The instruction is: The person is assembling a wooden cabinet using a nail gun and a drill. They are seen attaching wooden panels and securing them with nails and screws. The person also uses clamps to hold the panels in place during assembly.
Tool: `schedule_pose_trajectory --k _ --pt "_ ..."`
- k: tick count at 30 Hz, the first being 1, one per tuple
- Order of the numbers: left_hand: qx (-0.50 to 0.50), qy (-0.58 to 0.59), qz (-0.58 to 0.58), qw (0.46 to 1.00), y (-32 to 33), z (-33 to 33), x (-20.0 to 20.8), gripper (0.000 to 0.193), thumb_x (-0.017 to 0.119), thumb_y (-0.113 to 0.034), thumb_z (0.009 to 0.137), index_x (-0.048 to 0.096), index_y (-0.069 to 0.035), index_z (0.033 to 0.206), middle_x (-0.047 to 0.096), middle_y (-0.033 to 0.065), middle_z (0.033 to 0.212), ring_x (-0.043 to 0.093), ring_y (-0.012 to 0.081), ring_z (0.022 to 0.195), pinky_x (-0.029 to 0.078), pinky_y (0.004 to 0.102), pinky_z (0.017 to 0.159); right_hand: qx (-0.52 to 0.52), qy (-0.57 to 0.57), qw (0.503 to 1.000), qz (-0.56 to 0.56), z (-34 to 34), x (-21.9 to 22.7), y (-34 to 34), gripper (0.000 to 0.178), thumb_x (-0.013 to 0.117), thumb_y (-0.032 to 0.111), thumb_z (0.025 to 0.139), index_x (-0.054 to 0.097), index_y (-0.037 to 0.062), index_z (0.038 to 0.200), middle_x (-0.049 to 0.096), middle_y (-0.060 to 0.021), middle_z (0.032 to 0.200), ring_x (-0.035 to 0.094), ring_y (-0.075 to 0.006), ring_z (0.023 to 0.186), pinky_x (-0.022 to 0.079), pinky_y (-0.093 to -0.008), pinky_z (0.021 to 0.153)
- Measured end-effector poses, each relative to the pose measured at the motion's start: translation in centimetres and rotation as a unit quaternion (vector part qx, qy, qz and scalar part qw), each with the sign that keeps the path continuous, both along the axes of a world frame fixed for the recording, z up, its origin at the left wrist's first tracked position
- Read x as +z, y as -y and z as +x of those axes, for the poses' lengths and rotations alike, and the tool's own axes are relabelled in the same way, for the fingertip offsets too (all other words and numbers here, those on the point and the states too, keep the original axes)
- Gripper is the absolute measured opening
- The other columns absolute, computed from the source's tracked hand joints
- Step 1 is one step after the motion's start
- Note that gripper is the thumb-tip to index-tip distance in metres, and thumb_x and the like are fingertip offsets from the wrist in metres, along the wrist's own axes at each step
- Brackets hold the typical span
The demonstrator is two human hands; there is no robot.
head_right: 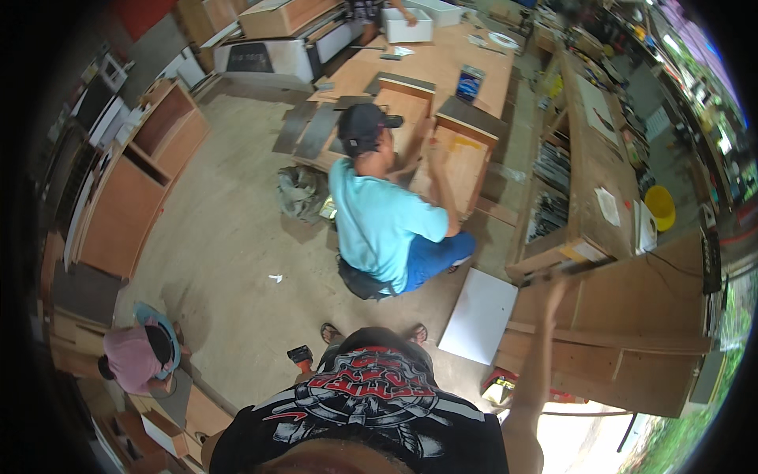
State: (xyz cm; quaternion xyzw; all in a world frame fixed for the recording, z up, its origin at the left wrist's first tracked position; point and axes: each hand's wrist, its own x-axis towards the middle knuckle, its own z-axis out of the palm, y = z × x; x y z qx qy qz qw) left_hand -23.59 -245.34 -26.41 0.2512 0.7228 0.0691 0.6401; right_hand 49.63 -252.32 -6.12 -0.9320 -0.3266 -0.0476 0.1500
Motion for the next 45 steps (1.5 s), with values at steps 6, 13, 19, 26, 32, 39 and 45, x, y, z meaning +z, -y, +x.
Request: schedule_pose_trajectory --k 6,13,19,26,32,39,45 --pt "0.126 0.010 0.009 0.992 -0.6 -11.1 -1.8 0.028 0.078 -0.016 0.077 0.062 -0.002 0.096 0.062 0.0112 0.079 0.065 0.0282 0.068 0.055 0.0488 0.058 0.252 -0.606 0.731 -0.187 -24.6 -12.3 -11.5 0.033 0.072 0.027 0.096 0.069 0.0052 0.120 0.072 -0.0086 0.116 0.065 -0.0159 0.109 0.048 -0.0314 0.098" --pt "0.249 0.024 0.024 0.968 -3.5 -20.2 -0.9 0.028 0.078 -0.016 0.077 0.062 -0.002 0.096 0.062 0.0112 0.079 0.065 0.0285 0.068 0.055 0.0493 0.058 0.321 -0.510 0.773 -0.198 -36.9 -16.1 -27.4 0.038 0.076 0.038 0.090 0.073 0.0068 0.111 0.075 -0.0076 0.099 0.068 -0.0160 0.090 0.053 -0.0339 0.081" --pt "0.312 0.025 0.014 0.950 -6.8 -23.4 -1.8 0.027 0.077 -0.015 0.077 0.062 -0.002 0.095 0.062 0.0110 0.078 0.065 0.0280 0.068 0.055 0.0485 0.058 0.409 -0.439 0.763 -0.241 -45.0 -18.1 -40.6 0.038 0.075 0.040 0.089 0.074 0.0058 0.106 0.076 -0.0111 0.094 0.072 -0.0235 0.087 0.054 -0.0359 0.079" --pt "0.319 0.011 -0.007 0.948 -18.3 -25.6 -3.5 0.023 0.076 -0.012 0.076 0.062 -0.003 0.092 0.062 0.0106 0.078 0.065 0.0268 0.067 0.055 0.0461 0.057 0.480 -0.355 0.710 -0.374 -50.8 -29.1 -56.5 0.037 0.077 0.044 0.086 0.078 0.0101 0.102 0.077 -0.0133 0.097 0.073 -0.0275 0.090 0.055 -0.0393 0.081" --pt "0.323 -0.009 0.005 0.946 -31.3 -30.0 -3.0 0.020 0.075 -0.010 0.076 0.062 -0.003 0.090 0.063 0.0102 0.078 0.065 0.0257 0.067 0.054 0.0441 0.057 0.514 -0.327 0.695 -0.382 -59.2 -26.6 -75.8 0.036 0.073 0.043 0.088 0.075 0.0074 0.095 0.074 -0.0171 0.097 0.069 -0.0345 0.093 0.052 -0.0452 0.081" --pt "0.319 -0.003 0.004 0.948 -48.9 -37.6 -4.3 0.017 0.074 -0.007 0.075 0.063 -0.003 0.088 0.063 0.0098 0.077 0.064 0.0244 0.066 0.054 0.0418 0.057 0.580 -0.320 0.697 -0.276 -73.8 -20.5 -99.4 0.036 0.071 0.039 0.089 0.074 0.0067 0.104 0.075 -0.0156 0.103 0.071 -0.0336 0.095 0.055 -0.0416 0.084" --pt "0.296 -0.015 0.010 0.955 -65.9 -47.0 -6.6 0.015 0.073 -0.005 0.075 0.063 -0.004 0.086 0.063 0.0094 0.077 0.064 0.0233 0.066 0.053 0.0398 0.057 0.558 -0.365 0.713 -0.217 -83.7 -21.0 -112.8 0.037 0.069 0.039 0.092 0.072 0.0053 0.106 0.075 -0.0140 0.100 0.071 -0.0283 0.094 0.055 -0.0393 0.084"
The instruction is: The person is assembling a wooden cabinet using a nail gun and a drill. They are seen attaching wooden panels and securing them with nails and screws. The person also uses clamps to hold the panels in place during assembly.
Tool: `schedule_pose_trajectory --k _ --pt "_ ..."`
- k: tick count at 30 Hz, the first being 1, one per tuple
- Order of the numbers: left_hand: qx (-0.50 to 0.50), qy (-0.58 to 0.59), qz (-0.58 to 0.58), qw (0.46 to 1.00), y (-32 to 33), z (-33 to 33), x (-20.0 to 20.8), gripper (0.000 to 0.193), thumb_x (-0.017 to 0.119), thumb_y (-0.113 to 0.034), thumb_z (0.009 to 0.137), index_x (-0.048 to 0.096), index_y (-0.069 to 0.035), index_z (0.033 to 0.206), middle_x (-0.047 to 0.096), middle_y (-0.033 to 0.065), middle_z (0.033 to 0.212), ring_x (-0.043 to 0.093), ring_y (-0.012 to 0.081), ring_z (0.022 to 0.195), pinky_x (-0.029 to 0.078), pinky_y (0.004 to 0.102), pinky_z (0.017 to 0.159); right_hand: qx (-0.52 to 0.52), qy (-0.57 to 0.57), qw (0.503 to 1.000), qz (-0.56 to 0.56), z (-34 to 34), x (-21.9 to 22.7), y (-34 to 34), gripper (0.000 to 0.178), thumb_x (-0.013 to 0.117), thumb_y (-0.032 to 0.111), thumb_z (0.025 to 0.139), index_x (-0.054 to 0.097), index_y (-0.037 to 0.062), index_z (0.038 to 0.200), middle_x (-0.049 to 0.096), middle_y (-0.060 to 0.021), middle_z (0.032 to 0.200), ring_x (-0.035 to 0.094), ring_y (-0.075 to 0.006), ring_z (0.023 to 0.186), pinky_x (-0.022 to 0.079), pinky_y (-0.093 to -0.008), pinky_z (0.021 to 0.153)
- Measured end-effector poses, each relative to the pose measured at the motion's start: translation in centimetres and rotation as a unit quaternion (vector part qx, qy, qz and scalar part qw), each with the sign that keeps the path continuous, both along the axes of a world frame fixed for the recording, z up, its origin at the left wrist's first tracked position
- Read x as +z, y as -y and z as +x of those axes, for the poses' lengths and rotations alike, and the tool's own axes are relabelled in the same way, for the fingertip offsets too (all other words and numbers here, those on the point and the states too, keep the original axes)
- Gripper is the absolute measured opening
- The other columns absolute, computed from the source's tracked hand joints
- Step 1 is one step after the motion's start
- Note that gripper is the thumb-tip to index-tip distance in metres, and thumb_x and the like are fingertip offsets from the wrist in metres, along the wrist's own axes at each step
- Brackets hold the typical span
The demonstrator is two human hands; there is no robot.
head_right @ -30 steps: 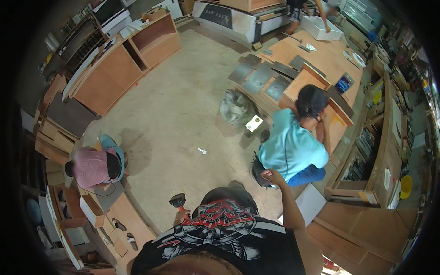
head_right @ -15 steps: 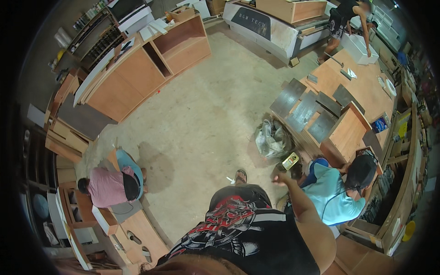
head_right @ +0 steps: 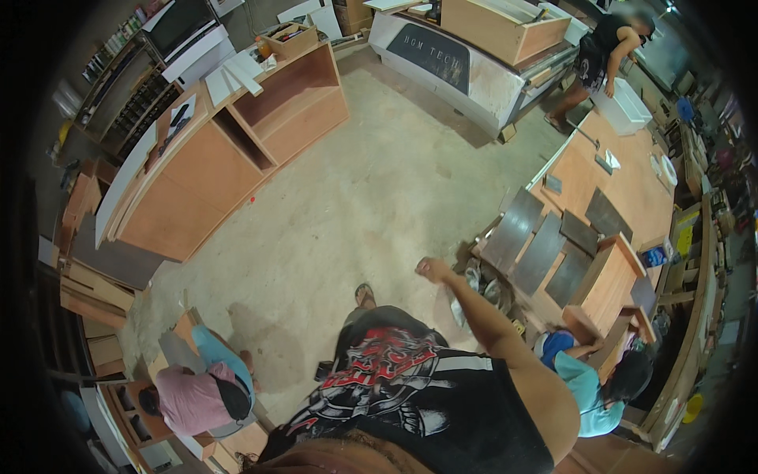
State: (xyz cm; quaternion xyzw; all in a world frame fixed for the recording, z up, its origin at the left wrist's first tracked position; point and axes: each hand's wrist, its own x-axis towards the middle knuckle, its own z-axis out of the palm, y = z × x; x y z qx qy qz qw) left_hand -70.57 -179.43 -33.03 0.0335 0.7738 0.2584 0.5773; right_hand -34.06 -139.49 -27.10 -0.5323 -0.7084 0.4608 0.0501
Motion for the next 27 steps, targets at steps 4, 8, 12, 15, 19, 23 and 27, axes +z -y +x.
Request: schedule_pose_trajectory --k 4,8,12,15,19,23,27 --pt "-0.025 -0.018 0.018 0.999 -13.2 -7.5 0.6 0.014 0.072 -0.003 0.075 0.063 -0.004 0.084 0.064 0.0092 0.076 0.064 0.0226 0.066 0.053 0.0384 0.056 0.024 0.048 0.996 -0.068 0.9 -3.7 -5.1 0.035 0.074 0.038 0.090 0.072 0.0073 0.106 0.075 -0.0093 0.097 0.071 -0.0225 0.092 0.054 -0.0367 0.083" --pt "-0.030 -0.068 0.049 0.996 -26.8 -14.8 1.3 0.012 0.072 -0.002 0.074 0.063 -0.004 0.083 0.064 0.0090 0.076 0.064 0.0219 0.066 0.053 0.0371 0.056 -0.212 -0.008 0.973 -0.088 3.7 -5.6 -7.4 0.033 0.075 0.035 0.089 0.070 0.0042 0.100 0.073 -0.0079 0.093 0.068 -0.0172 0.080 0.055 -0.0342 0.071" --pt "0.070 -0.039 0.096 0.992 -44.0 -16.3 0.1 0.016 0.070 0.005 0.071 0.063 -0.002 0.083 0.066 0.0097 0.078 0.066 0.0221 0.068 0.055 0.0362 0.057 -0.369 -0.018 0.919 -0.136 11.5 -17.1 -8.2 0.020 0.071 0.025 0.092 0.068 0.0055 0.095 0.068 -0.0036 0.081 0.063 -0.0159 0.067 0.049 -0.0330 0.058" --pt "0.088 -0.044 0.153 0.983 -57.8 -13.1 2.0 0.017 0.070 0.006 0.070 0.063 -0.001 0.084 0.067 0.0092 0.079 0.066 0.0221 0.070 0.056 0.0365 0.061 -0.384 0.001 0.892 -0.237 13.3 -18.5 -11.0 0.022 0.069 0.027 0.091 0.068 0.0053 0.097 0.068 -0.0058 0.083 0.063 -0.0187 0.071 0.049 -0.0348 0.061" --pt "0.003 -0.112 0.233 0.966 -71.0 -8.7 -0.2 0.022 0.074 0.004 0.070 0.063 0.001 0.089 0.069 0.0103 0.085 0.067 0.0221 0.076 0.056 0.0370 0.073 -0.289 0.037 0.922 -0.253 16.1 -12.4 -23.9 0.036 0.068 0.037 0.088 0.070 0.0037 0.102 0.073 -0.0135 0.094 0.069 -0.0264 0.086 0.054 -0.0397 0.076" --pt "-0.039 -0.023 0.238 0.970 -86.3 -0.5 0.9 0.028 0.075 0.003 0.072 0.062 0.002 0.097 0.073 0.0160 0.103 0.069 0.0235 0.089 0.056 0.0364 0.082 -0.371 0.058 0.922 -0.092 21.3 -9.4 -38.3 0.038 0.070 0.036 0.088 0.071 0.0014 0.105 0.074 -0.0142 0.090 0.071 -0.0272 0.084 0.055 -0.0387 0.077" --pt "-0.152 -0.001 0.298 0.942 -99.9 6.5 5.8 0.027 0.074 0.003 0.075 0.060 0.002 0.098 0.072 0.0189 0.111 0.069 0.0238 0.096 0.055 0.0369 0.087 -0.395 0.014 0.918 0.035 24.3 -1.6 -54.8 0.038 0.069 0.036 0.093 0.071 0.0007 0.107 0.074 -0.0123 0.094 0.071 -0.0231 0.091 0.055 -0.0360 0.083"
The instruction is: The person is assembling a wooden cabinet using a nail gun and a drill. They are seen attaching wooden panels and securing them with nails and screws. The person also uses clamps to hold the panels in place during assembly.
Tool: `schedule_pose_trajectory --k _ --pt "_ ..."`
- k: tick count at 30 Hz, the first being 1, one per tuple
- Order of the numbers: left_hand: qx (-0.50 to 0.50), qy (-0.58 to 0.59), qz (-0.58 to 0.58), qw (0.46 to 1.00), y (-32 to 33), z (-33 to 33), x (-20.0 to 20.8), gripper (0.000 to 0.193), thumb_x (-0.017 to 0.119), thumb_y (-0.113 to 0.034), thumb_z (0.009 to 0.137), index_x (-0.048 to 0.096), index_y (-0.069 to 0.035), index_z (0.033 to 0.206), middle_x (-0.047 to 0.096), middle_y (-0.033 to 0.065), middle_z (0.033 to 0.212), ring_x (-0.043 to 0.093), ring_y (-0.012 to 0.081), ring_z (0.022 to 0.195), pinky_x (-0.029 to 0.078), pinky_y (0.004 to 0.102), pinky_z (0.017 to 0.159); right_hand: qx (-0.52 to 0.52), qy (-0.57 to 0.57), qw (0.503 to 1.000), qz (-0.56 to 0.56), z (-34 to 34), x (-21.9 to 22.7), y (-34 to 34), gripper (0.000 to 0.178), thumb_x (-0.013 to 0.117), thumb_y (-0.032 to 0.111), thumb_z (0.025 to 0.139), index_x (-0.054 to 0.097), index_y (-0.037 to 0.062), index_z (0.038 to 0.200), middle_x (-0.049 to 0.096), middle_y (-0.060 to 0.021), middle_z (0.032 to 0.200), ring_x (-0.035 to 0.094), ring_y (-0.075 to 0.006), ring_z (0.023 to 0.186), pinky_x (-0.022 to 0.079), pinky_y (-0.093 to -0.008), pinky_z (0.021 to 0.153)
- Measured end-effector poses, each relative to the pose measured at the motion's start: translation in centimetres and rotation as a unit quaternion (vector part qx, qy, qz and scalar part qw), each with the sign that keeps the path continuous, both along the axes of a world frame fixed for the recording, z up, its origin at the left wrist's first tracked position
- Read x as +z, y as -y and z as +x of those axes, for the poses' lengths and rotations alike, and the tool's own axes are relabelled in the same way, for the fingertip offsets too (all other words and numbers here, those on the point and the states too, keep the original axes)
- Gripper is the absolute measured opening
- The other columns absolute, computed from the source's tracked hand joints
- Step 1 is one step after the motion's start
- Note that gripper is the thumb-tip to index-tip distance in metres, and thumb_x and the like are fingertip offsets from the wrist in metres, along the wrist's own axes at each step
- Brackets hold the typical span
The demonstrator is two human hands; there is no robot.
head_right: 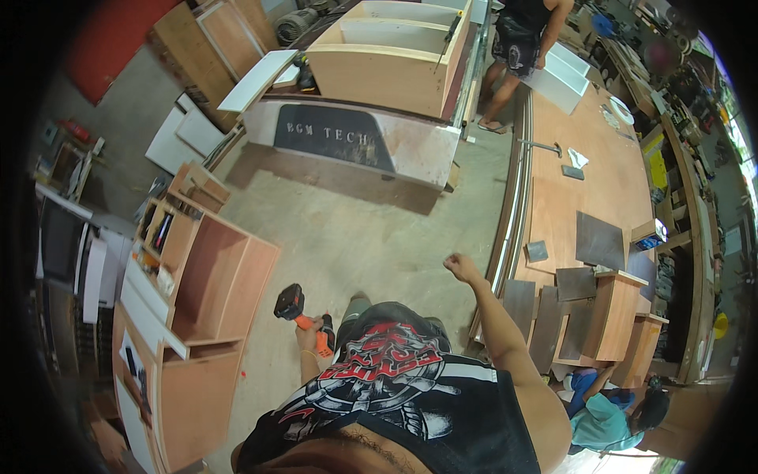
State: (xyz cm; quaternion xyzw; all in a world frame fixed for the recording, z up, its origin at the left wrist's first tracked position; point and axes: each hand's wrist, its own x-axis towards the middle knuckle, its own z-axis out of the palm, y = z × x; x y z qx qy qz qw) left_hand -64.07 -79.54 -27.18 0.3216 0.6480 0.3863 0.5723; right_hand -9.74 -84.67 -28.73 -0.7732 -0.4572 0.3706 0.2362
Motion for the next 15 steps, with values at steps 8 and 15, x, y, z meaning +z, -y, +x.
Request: schedule_pose_trajectory --k 8,15 --pt "-0.164 -0.091 0.178 0.966 -26.7 13.7 9.3 0.028 0.076 -0.003 0.081 0.070 0.004 0.107 0.073 0.0084 0.102 0.066 0.0152 0.086 0.054 0.0318 0.078 -0.067 -0.062 0.995 0.048 2.9 8.1 -18.0 0.037 0.069 0.034 0.096 0.069 0.0014 0.113 0.074 -0.0111 0.103 0.069 -0.0208 0.095 0.054 -0.0342 0.087" --pt "-0.272 0.017 0.333 0.903 -43.7 31.7 26.9 0.021 0.074 -0.003 0.090 0.067 0.002 0.109 0.071 0.0099 0.104 0.066 0.0136 0.093 0.053 0.0322 0.086 -0.193 -0.105 0.965 0.140 9.9 12.2 -25.4 0.036 0.068 0.029 0.097 0.068 -0.0017 0.117 0.074 -0.0123 0.104 0.069 -0.0195 0.097 0.053 -0.0342 0.088"
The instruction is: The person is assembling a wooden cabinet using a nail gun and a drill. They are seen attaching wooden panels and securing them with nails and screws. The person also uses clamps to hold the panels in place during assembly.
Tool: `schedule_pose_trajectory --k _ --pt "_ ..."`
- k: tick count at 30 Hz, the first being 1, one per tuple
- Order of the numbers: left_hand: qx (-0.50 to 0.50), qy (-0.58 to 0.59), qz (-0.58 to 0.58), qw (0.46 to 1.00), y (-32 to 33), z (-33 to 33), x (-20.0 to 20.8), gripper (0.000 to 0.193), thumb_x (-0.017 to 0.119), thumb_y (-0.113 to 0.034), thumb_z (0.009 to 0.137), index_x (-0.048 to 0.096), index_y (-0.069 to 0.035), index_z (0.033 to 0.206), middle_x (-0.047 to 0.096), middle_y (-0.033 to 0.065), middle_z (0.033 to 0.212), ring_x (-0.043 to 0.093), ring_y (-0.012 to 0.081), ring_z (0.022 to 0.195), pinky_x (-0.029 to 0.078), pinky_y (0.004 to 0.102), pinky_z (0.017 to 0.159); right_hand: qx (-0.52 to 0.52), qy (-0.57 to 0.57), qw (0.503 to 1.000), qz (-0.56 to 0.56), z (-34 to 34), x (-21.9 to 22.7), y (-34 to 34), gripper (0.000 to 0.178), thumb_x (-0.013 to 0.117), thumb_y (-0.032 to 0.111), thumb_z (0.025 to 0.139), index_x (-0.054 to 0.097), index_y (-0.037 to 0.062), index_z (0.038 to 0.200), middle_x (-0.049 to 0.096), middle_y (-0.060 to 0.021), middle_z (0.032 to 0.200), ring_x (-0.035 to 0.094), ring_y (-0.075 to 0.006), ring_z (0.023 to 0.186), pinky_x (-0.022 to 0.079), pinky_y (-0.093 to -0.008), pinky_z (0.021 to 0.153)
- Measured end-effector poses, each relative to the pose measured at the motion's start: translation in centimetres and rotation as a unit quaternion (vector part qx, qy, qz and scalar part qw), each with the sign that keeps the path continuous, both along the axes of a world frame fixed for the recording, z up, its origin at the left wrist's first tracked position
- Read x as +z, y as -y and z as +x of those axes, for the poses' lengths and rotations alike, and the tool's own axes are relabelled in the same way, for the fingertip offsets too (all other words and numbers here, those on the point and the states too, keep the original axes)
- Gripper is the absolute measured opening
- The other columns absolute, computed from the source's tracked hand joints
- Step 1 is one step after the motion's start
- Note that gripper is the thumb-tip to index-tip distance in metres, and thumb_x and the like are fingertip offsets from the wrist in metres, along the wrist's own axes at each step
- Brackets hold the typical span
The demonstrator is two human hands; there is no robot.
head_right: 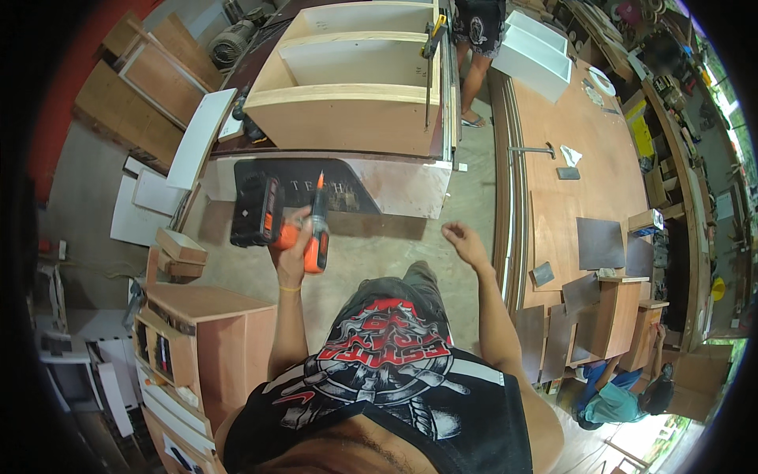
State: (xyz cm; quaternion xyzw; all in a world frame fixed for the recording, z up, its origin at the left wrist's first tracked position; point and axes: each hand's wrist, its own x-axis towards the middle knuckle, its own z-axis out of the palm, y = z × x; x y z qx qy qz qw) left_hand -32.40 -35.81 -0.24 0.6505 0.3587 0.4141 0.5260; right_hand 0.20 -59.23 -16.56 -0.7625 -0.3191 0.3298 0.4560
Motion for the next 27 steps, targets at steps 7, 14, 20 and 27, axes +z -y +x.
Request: schedule_pose_trajectory --k 7,14,20,27 --pt "-0.060 0.269 -0.045 0.960 -8.7 17.9 4.6 0.014 0.062 0.005 0.092 0.051 -0.003 0.096 0.066 0.0233 0.116 0.062 0.0267 0.117 0.051 0.0369 0.099 -0.066 0.077 0.989 0.104 11.5 9.2 -13.5 0.036 0.069 0.028 0.097 0.067 -0.0043 0.115 0.074 -0.0144 0.106 0.069 -0.0203 0.100 0.052 -0.0344 0.091" --pt "-0.049 0.330 -0.165 0.928 -17.6 35.0 2.8 0.023 0.065 0.009 0.085 0.052 -0.003 0.100 0.066 0.0241 0.117 0.067 0.0257 0.105 0.057 0.0375 0.092 0.065 0.291 0.929 0.218 17.8 18.2 -27.0 0.047 0.077 0.031 0.087 0.063 -0.0021 0.117 0.066 -0.0179 0.110 0.060 -0.0341 0.111 0.046 -0.0451 0.096" --pt "-0.039 0.290 -0.171 0.941 -21.6 41.7 0.9 0.024 0.067 0.009 0.080 0.054 -0.001 0.098 0.068 0.0244 0.110 0.068 0.0263 0.105 0.058 0.0375 0.089 0.146 0.392 0.892 0.172 21.4 16.3 -32.4 0.098 0.081 0.059 0.072 0.046 -0.0041 0.138 0.048 -0.0254 0.135 0.040 -0.0458 0.133 0.032 -0.0570 0.112" --pt "-0.038 0.256 -0.170 0.951 -23.1 43.3 -0.8 0.025 0.065 0.011 0.081 0.052 -0.002 0.097 0.067 0.0242 0.110 0.067 0.0271 0.106 0.058 0.0369 0.090 0.148 0.363 0.911 0.129 21.3 15.2 -33.3 0.115 0.085 0.064 0.064 0.039 -0.0066 0.143 0.042 -0.0277 0.142 0.031 -0.0486 0.139 0.027 -0.0591 0.115"
